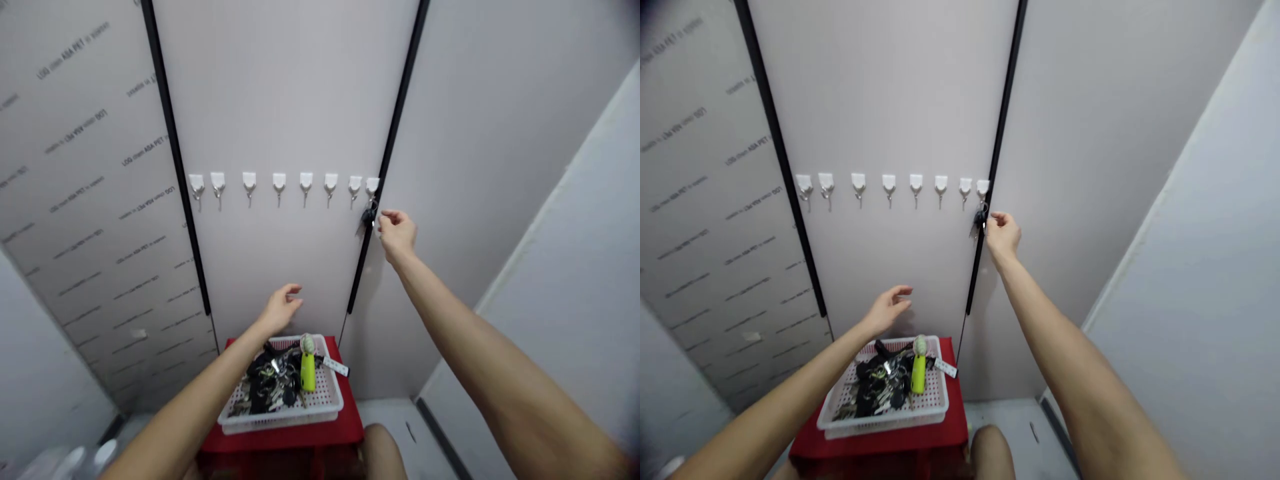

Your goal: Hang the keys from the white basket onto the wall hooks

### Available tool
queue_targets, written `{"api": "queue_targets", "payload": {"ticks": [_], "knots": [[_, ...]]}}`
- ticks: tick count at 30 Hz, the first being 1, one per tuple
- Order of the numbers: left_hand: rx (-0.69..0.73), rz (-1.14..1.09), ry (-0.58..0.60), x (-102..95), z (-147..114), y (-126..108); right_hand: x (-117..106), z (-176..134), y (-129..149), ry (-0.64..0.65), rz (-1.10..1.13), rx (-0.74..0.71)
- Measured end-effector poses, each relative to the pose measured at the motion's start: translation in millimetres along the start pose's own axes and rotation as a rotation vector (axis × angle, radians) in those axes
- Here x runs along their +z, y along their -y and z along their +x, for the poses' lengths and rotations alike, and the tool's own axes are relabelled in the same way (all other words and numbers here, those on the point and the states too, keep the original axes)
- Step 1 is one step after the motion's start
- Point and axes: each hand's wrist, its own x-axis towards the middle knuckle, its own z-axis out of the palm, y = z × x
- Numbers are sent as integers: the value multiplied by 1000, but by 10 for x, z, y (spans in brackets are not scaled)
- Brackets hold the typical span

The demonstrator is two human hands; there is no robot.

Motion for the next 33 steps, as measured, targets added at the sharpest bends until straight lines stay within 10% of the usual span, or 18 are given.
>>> {"api": "queue_targets", "payload": {"ticks": [3,8,16,26,33], "knots": [[-121,134,-41,-179,-301,471,52,-749,-260,164,2,13],[-159,449,-6,-387,-736,935,184,-2153,-554,903,-145,0],[-2,765,198,-180,-980,949,357,-2581,-460,1324,-564,-462],[-28,657,288,-234,-976,1016,353,-2595,-547,1390,-574,-431],[-155,68,48,-331,-748,791,381,-2482,-489,1133,-245,-167]]}}
